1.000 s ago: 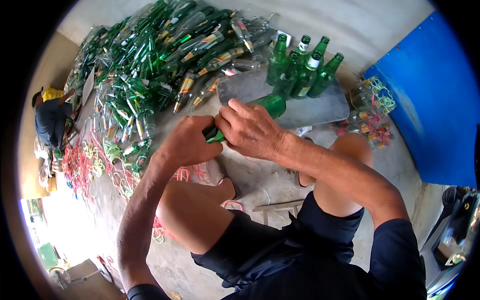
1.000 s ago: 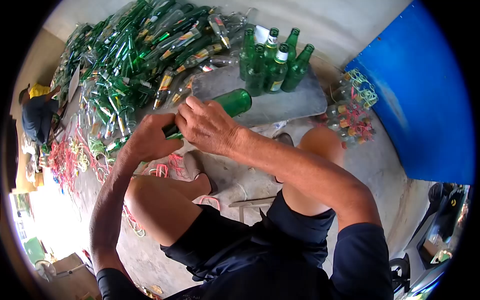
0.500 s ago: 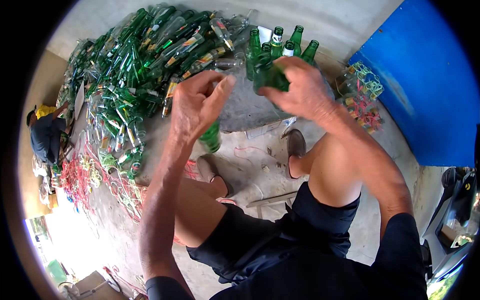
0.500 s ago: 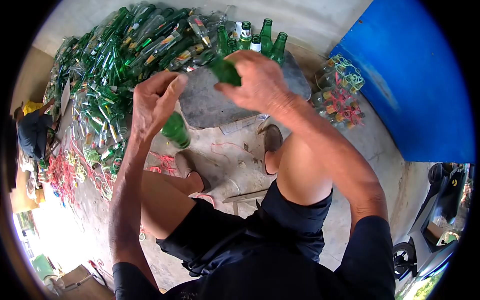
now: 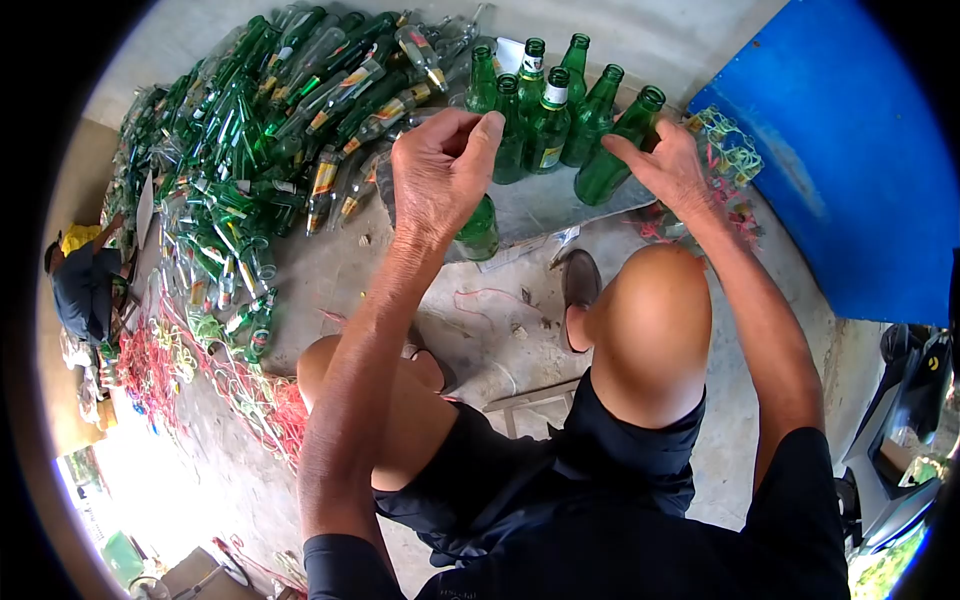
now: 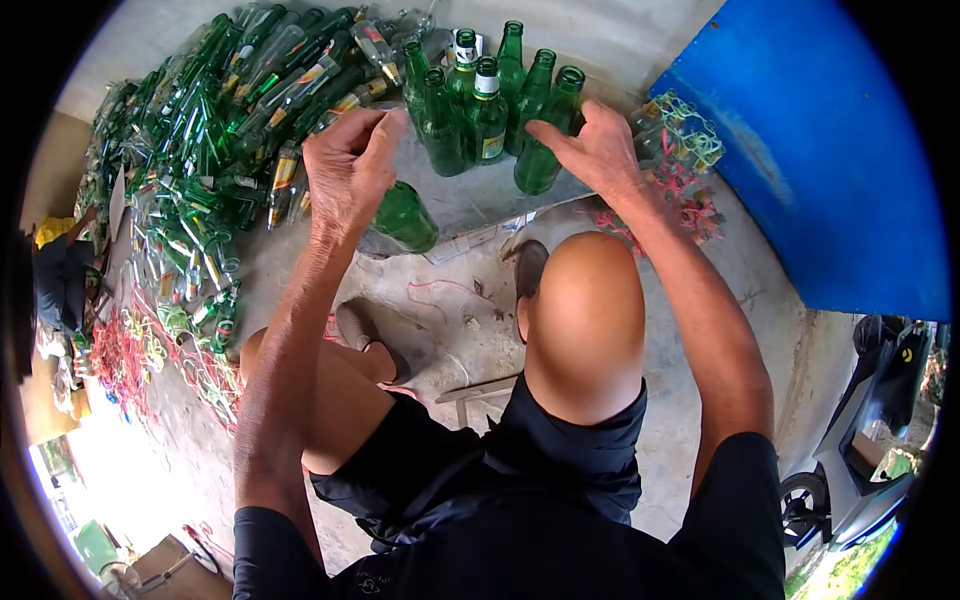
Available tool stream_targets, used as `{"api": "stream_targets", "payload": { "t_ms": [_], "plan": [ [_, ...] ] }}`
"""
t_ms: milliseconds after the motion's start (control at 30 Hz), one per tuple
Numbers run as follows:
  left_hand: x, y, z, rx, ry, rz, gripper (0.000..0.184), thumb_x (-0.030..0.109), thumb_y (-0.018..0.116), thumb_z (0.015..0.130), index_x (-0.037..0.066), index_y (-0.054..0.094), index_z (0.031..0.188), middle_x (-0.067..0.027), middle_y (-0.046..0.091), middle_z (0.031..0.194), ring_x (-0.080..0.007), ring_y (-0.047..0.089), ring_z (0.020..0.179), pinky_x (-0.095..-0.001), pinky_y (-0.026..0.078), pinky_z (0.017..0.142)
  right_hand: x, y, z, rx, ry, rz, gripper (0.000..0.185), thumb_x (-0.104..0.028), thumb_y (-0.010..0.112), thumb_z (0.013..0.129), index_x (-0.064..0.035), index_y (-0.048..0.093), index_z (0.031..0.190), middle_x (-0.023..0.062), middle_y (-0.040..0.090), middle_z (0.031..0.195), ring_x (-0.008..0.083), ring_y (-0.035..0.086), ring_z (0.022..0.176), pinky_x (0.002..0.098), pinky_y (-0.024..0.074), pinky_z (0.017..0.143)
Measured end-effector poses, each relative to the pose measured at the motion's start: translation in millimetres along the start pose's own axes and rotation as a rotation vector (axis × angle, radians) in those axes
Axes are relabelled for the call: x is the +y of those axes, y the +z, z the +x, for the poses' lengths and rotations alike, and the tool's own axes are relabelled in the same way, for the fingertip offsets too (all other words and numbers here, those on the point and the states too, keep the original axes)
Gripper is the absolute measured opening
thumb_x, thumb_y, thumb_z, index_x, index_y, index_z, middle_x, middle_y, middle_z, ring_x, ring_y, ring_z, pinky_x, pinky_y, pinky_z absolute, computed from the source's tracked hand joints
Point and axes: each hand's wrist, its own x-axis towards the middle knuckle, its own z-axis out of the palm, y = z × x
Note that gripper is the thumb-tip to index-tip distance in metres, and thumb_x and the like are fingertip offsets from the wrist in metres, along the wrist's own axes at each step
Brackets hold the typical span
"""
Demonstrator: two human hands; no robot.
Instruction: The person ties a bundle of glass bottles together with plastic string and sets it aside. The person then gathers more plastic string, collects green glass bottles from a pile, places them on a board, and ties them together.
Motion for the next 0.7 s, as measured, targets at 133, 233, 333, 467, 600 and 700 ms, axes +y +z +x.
{"api": "stream_targets", "payload": {
  "t_ms": [133,233,333,467,600,700],
  "plan": [
    [-5,7,4,0.012,-0.033,-0.032,0.024,0.017,0.077,0.095,-0.005,0.073,0.087,0.0001,0.067,0.067,-0.003,0.054,0.063,-0.0234,0.044,0.056,22,13,-1,0.022,0.031,0.074,0.05,-0.043,0.086,0.084,-0.0038,0.071,0.112,0.0194,0.074,0.097,0.0381,0.072,0.092,0.0461,0.0561,0.083],
    [-9,13,6,0.015,-0.022,-0.022,0.024,0.017,0.077,0.095,-0.005,0.073,0.087,0.0,0.067,0.067,-0.0032,0.054,0.062,-0.0236,0.044,0.055,34,21,-3,0.034,0.05,0.097,0.049,-0.04,0.087,0.084,-0.004,0.071,0.114,0.0185,0.075,0.098,0.036,0.073,0.092,0.0446,0.0564,0.083],
    [-14,18,9,0.022,-0.023,-0.04,0.024,0.017,0.077,0.094,-0.005,0.073,0.087,0.0002,0.067,0.067,-0.0034,0.054,0.062,-0.0236,0.044,0.054,42,28,-3,0.034,0.075,0.132,0.049,-0.039,0.087,0.085,-0.0037,0.071,0.114,0.0178,0.076,0.1,0.0337,0.074,0.092,0.0437,0.0565,0.084],
    [-15,21,13,0.024,-0.057,-0.076,0.023,0.016,0.076,0.094,-0.005,0.073,0.085,0.0003,0.067,0.066,-0.0031,0.054,0.061,-0.0233,0.043,0.054,49,38,-4,0.022,0.14,0.172,0.048,-0.037,0.087,0.084,-0.0039,0.072,0.115,0.0171,0.076,0.101,0.0318,0.074,0.095,0.0424,0.0568,0.086],
    [-16,22,15,0.034,-0.058,-0.083,0.023,0.016,0.076,0.094,-0.005,0.073,0.084,0.0006,0.066,0.065,-0.0027,0.054,0.061,-0.0231,0.043,0.053,61,53,-4,0.072,0.119,0.145,0.043,-0.028,0.089,0.086,-0.0024,0.073,0.116,0.0069,0.077,0.1,0.012,0.069,0.092,0.0317,0.0563,0.086],
    [-16,23,15,0.025,-0.066,-0.082,0.023,0.015,0.075,0.094,-0.005,0.073,0.084,0.0004,0.067,0.066,-0.0028,0.055,0.061,-0.0229,0.043,0.053,60,55,-4,0.073,0.1,0.14,0.041,-0.025,0.089,0.086,-0.0028,0.073,0.117,0.0063,0.077,0.1,0.0109,0.068,0.092,0.0307,0.0559,0.086]
  ]
}}
